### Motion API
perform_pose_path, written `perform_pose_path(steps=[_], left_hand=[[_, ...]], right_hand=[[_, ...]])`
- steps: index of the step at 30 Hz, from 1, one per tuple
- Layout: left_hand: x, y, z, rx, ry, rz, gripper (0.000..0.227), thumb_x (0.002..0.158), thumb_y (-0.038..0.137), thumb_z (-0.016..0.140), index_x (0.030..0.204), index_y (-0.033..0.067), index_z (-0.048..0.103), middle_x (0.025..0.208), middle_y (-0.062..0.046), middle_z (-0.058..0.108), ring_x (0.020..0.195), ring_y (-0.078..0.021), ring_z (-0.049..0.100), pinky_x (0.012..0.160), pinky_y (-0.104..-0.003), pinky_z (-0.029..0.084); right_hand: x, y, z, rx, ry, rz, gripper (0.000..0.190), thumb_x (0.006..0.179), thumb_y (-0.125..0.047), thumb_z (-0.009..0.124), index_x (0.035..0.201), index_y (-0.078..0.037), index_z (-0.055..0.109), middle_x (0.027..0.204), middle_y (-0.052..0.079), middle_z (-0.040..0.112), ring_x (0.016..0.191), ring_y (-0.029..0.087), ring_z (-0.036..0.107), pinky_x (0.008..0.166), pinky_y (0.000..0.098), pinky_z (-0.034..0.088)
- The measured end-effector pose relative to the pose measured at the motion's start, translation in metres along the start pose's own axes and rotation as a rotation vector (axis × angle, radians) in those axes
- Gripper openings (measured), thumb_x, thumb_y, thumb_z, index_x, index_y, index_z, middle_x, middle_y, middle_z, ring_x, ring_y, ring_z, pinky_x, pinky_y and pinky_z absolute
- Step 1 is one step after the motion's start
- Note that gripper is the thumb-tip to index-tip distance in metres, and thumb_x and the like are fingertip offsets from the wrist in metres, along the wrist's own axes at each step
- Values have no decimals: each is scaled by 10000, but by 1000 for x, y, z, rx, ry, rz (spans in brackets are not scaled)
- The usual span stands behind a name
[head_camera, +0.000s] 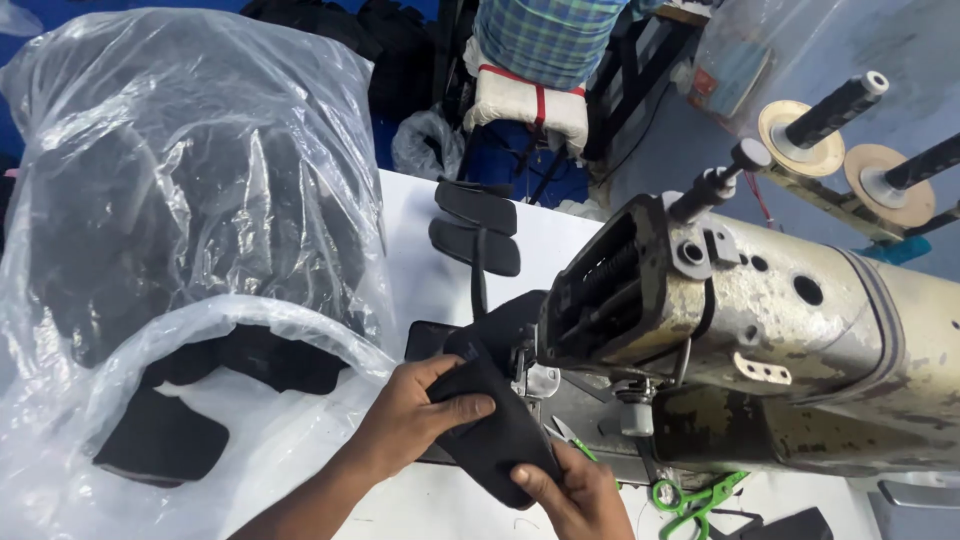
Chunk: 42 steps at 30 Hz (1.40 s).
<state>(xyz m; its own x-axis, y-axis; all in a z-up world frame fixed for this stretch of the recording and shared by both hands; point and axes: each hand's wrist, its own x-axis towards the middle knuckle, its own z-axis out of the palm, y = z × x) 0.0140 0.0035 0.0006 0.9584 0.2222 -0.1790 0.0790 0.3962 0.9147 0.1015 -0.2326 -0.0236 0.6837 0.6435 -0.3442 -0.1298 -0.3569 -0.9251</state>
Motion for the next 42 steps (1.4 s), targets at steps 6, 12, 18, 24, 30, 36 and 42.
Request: perform_pose_path(steps=[6,12,18,24,30,36,42], left_hand=[[31,5,-1,-98,50,-42,402,797,221,834,1092,-34,736,915,-86,779,804,-124,732,734,-263,599],[48,30,-6,195,62,-146,386,754,242,825,1021,-30,769,813,-71,771,701,-120,697,660,-272,565],[58,38,-12,355,-16,-62,316,755,200,821,967,-30,777,770,-71,767,673,-115,677,650,-279,546],[72,46,-19,453,-67,-175,286,755,167,827,976,-8,778,793,-49,772,682,-123,686,671,-290,548],[85,58,-23,530,-206,-29,270,776,174,831,991,14,793,823,-19,769,737,-79,658,703,-259,537],[113,65,-30,532,-272,-35,308,754,222,857,969,13,786,817,-19,757,742,-83,658,700,-265,530],[130,70,-41,595,-256,25,355,727,248,873,979,13,786,830,-25,764,749,-85,674,714,-256,542]], right_hand=[[21,0,-1,15,17,-87,355,940,-198,703,1134,98,727,836,119,775,790,113,691,712,289,547],[19,-27,25,301,-9,152,401,918,-268,611,1150,44,713,764,159,767,643,235,784,500,336,606],[20,-15,36,345,9,73,383,923,-271,641,1040,89,698,766,162,773,651,252,791,497,354,618],[15,-19,58,415,84,31,390,955,-284,649,1017,94,726,765,146,757,646,222,766,500,313,594],[21,-22,75,510,241,145,347,893,-251,677,959,84,740,707,176,761,570,236,767,445,347,571],[29,-37,91,599,269,53,306,904,-233,698,946,66,749,790,155,804,543,186,727,452,298,540],[35,-49,101,572,305,65,305,923,-238,692,900,45,803,795,154,814,529,167,701,463,293,525]])
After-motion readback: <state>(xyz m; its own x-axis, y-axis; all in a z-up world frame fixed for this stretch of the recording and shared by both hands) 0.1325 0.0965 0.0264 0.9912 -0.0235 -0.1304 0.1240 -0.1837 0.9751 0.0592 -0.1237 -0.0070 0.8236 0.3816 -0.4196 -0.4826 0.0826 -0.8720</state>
